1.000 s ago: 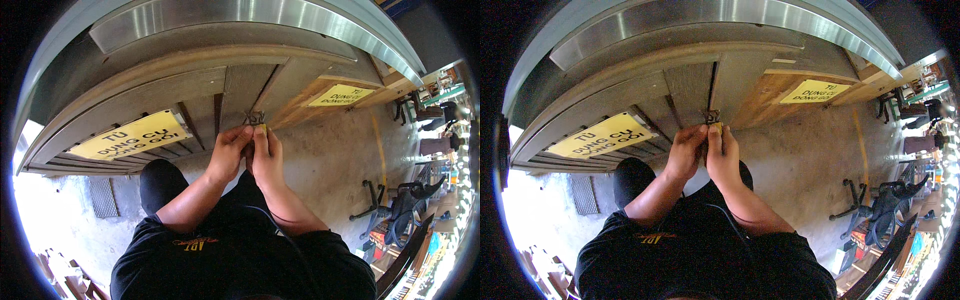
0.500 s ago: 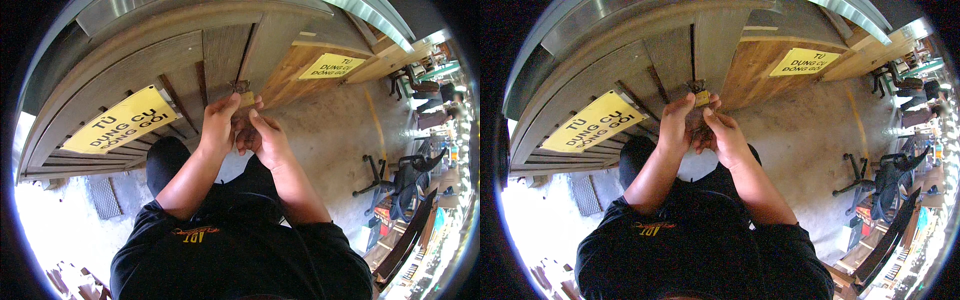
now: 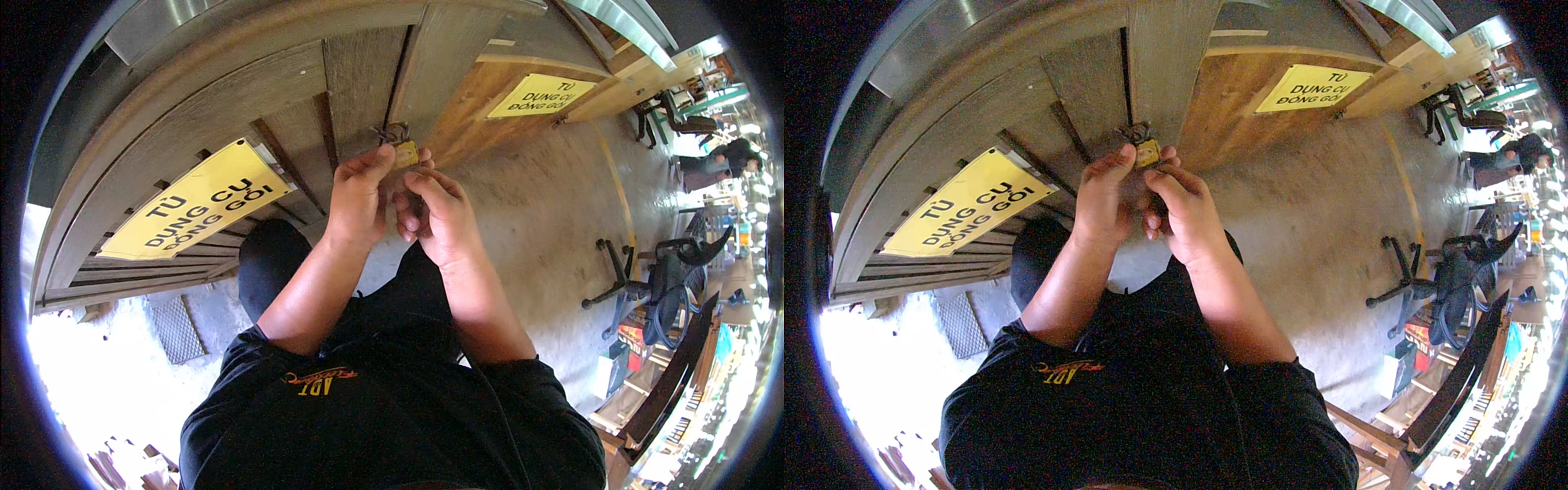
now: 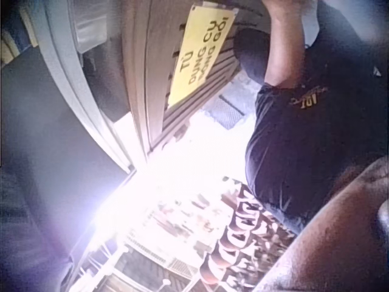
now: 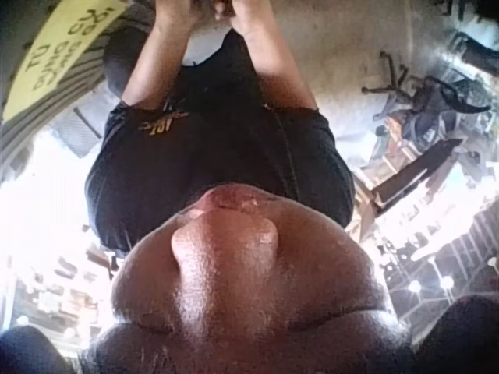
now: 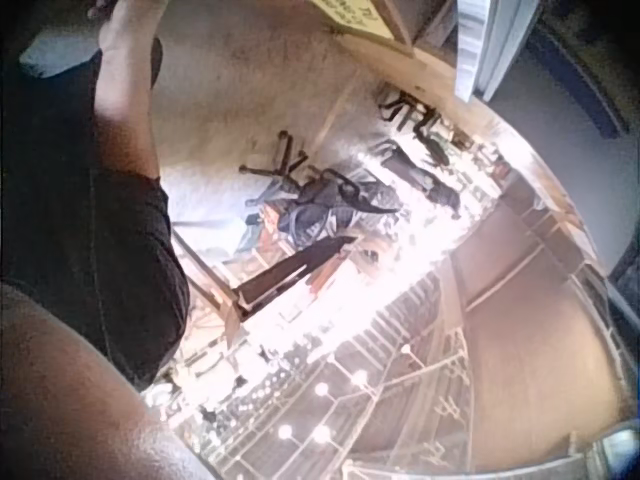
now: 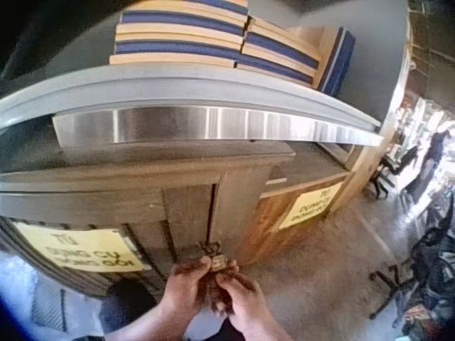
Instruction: The person retrieves a key from a table and uses it to lock a padlock on a wooden cabinet. They then place a coiled hose inside the cabinet and close the door.
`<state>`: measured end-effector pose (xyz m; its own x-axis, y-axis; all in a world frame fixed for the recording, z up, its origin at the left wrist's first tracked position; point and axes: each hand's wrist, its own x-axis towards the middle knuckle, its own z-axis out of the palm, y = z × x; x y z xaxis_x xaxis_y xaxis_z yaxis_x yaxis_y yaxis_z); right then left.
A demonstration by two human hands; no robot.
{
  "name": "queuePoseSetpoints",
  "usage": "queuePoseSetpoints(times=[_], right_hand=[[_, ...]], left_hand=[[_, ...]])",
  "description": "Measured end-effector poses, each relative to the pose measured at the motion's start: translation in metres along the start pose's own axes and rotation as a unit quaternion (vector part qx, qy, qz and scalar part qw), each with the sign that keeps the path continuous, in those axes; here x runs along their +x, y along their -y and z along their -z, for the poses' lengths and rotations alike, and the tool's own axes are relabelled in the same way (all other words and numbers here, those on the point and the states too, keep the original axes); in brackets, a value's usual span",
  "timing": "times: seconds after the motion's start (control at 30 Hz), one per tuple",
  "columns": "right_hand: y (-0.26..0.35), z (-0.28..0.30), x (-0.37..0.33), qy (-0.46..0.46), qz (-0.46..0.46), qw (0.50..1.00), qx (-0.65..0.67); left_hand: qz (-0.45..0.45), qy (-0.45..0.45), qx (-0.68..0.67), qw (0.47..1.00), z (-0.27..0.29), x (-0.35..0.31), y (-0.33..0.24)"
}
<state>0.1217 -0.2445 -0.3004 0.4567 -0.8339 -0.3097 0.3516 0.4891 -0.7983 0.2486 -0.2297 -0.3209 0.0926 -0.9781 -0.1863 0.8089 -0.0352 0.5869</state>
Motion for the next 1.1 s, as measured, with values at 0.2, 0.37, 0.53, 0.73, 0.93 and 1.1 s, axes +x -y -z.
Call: queuePoseSetpoints(times=[0.2, 0.37, 0.53, 0.73, 0.93, 1.1], right_hand=[[-0.010, 0.003, -0.003, -0.078, 0.273, 0.888, -0.362], [-0.016, 0.005, 0.009, -0.117, 0.433, 0.728, -0.518], [-0.027, 0.004, 0.010, -0.081, 0.242, 0.913, -0.318], [-0.034, -0.004, 0.003, -0.009, 0.133, 0.990, -0.054], [-0.022, -0.003, -0.003, 0.034, 0.058, 0.997, 0.035], [-0.034, -0.009, 0.004, -0.093, 0.225, 0.917, -0.316]], left_hand=[[-0.049, -0.014, 0.078, 0.996, -0.004, 0.001, 0.004], [-0.054, -0.024, 0.038, 0.998, -0.005, 0.003, 0.008], [-0.041, -0.026, 0.018, 0.999, -0.004, 0.004, 0.005], [-0.015, -0.056, 0.050, 0.997, -0.006, 0.000, -0.001], [0.012, -0.056, 0.071, 0.996, -0.007, -0.001, -0.007], [-0.007, -0.051, 0.041, 0.998, -0.008, 0.002, -0.003]])
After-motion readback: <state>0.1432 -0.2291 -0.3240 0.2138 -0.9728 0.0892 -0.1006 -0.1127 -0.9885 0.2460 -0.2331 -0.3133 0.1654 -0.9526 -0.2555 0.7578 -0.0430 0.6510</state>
